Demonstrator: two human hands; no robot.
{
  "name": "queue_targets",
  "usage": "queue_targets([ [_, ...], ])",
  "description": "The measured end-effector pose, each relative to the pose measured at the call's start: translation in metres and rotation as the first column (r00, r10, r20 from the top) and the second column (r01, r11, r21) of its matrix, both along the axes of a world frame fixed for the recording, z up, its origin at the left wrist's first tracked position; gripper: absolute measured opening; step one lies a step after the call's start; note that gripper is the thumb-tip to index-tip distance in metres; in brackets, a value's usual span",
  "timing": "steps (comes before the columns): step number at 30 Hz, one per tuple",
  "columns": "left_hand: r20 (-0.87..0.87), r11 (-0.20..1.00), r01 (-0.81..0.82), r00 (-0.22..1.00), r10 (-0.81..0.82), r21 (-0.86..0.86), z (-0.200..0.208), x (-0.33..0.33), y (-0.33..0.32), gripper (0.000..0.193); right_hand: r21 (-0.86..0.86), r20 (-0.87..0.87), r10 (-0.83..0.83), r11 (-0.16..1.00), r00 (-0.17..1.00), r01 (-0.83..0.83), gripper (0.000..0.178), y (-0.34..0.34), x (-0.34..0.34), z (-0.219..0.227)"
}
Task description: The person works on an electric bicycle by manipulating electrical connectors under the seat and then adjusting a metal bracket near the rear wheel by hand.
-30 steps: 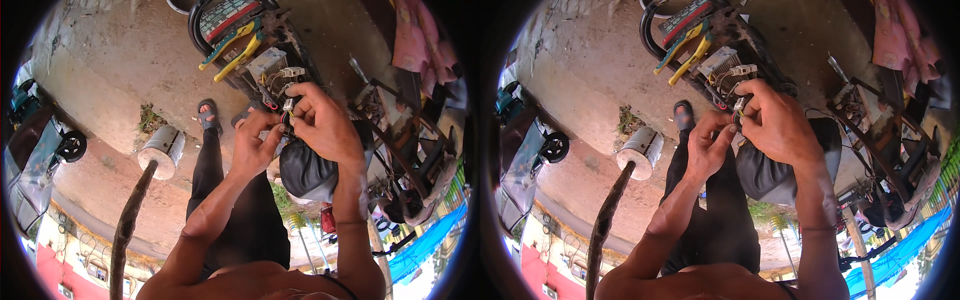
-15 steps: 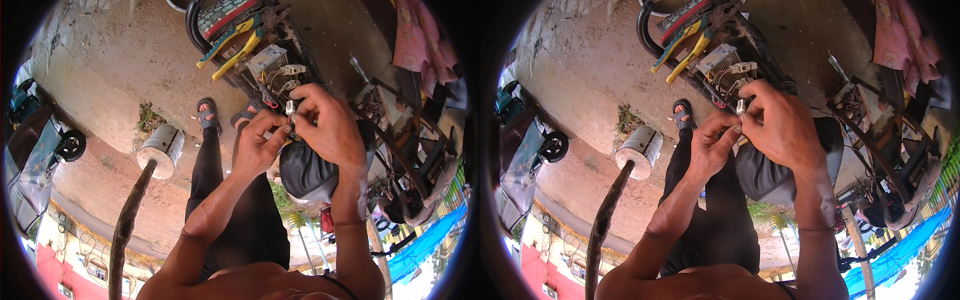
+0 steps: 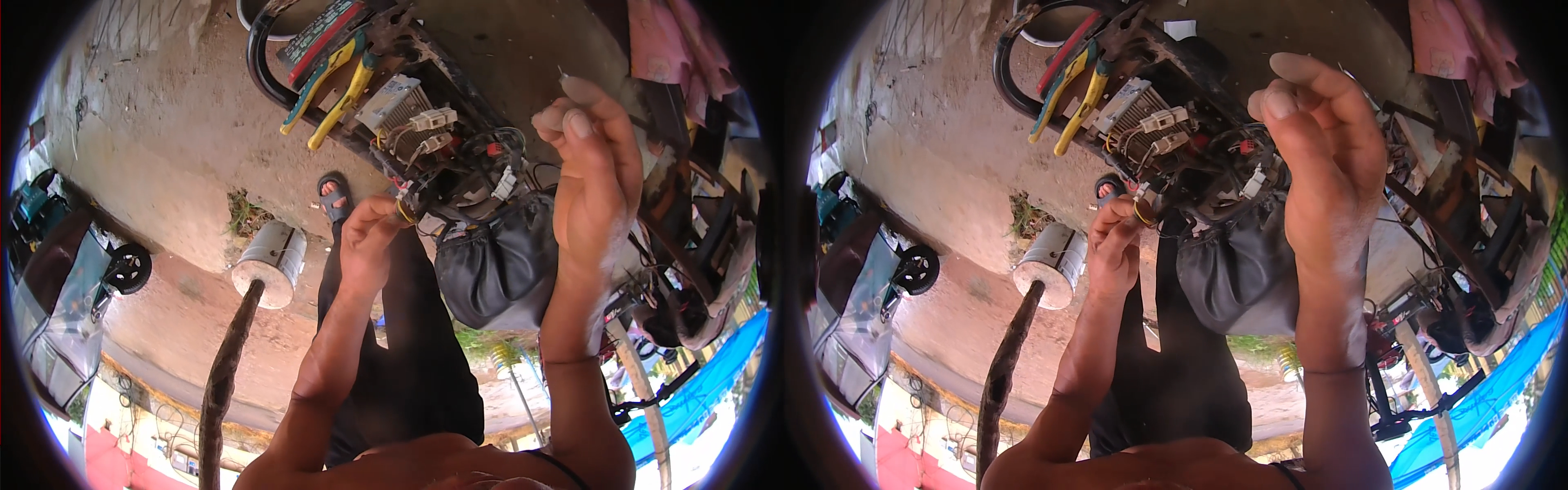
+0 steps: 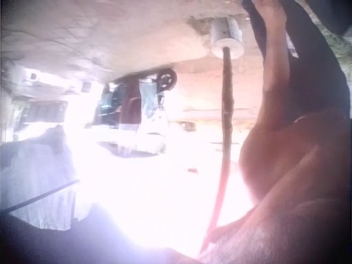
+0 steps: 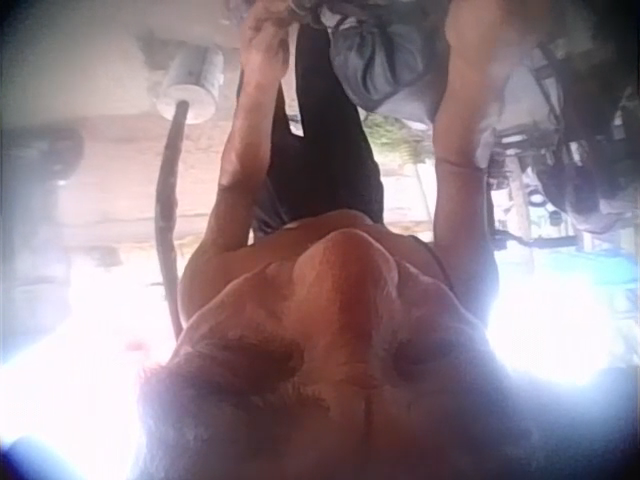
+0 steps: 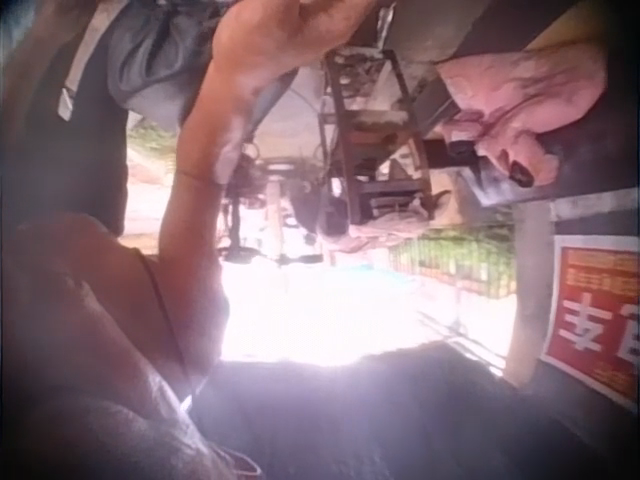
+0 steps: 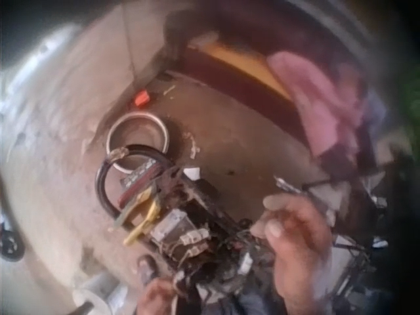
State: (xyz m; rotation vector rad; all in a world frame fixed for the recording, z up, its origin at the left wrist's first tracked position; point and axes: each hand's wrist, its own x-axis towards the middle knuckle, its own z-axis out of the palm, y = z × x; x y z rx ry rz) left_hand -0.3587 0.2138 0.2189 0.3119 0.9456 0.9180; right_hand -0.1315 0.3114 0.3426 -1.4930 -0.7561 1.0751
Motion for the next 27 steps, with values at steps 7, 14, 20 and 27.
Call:
queue_targets([
  [7,-0.017,1.000,0.023,1.000,-0.023,0.003,0.005,0.003,0.004,0.014,0.024,-0.040,0.008,1.000,0.999,-0.007,0.029,-0.002,0.000,0.002],
  [14,0.022,1.000,0.024,0.999,-0.024,0.018,0.005,0.005,0.002,0.012,0.018,-0.089,0.015,1.000,0.996,-0.014,0.028,-0.003,0.006,0.003],
  [20,0.003,0.998,0.045,0.999,-0.045,0.049,0.004,0.008,0.002,0.012,0.007,-0.131,-0.006,1.000,0.991,0.007,0.029,-0.003,0.006,0.002],
  [27,-0.002,0.996,0.060,0.998,-0.060,0.060,0.003,0.010,0.000,0.012,0.001,-0.128,0.023,1.000,0.992,-0.023,0.038,-0.004,0.010,0.000],
])
